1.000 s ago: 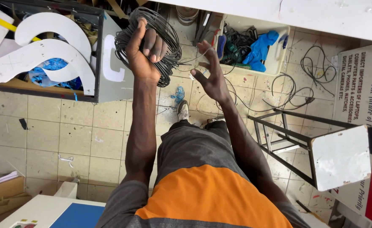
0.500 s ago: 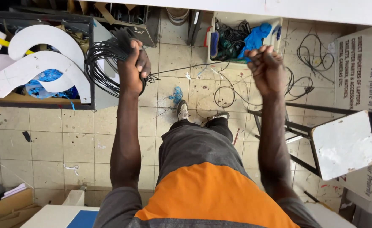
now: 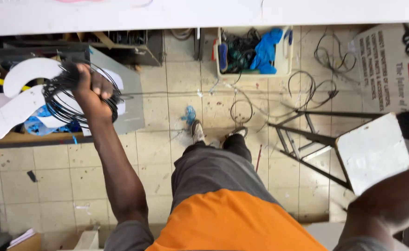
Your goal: Measuring, cutting, and connecting wires to LED strips on a sign template
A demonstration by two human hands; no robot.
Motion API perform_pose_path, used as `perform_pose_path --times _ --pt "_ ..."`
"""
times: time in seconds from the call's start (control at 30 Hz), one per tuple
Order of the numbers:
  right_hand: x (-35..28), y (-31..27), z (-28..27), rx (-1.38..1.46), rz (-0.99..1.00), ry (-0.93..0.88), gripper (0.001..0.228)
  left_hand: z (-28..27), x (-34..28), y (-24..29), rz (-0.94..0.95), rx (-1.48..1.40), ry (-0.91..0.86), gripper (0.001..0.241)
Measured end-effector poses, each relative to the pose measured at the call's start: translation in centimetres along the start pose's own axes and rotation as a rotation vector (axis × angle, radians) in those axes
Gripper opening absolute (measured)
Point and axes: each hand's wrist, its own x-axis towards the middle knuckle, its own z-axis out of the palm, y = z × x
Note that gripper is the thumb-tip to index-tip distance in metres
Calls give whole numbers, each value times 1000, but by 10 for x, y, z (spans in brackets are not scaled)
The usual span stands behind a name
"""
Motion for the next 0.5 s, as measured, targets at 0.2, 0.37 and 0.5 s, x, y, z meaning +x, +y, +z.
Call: perform_pose_path --times 0.2,0.37,0.5 --pt "-45 130 -1 -370 378 365 32 77 -20 -103 -298 123 -83 24" --pt "-3 106 254 -739 153 -14 37 199 -61 -160 -529 259 -213 15" --pt "2 19 395 -783 -468 -103 100 286 -93 -170 -615 363 -614 19"
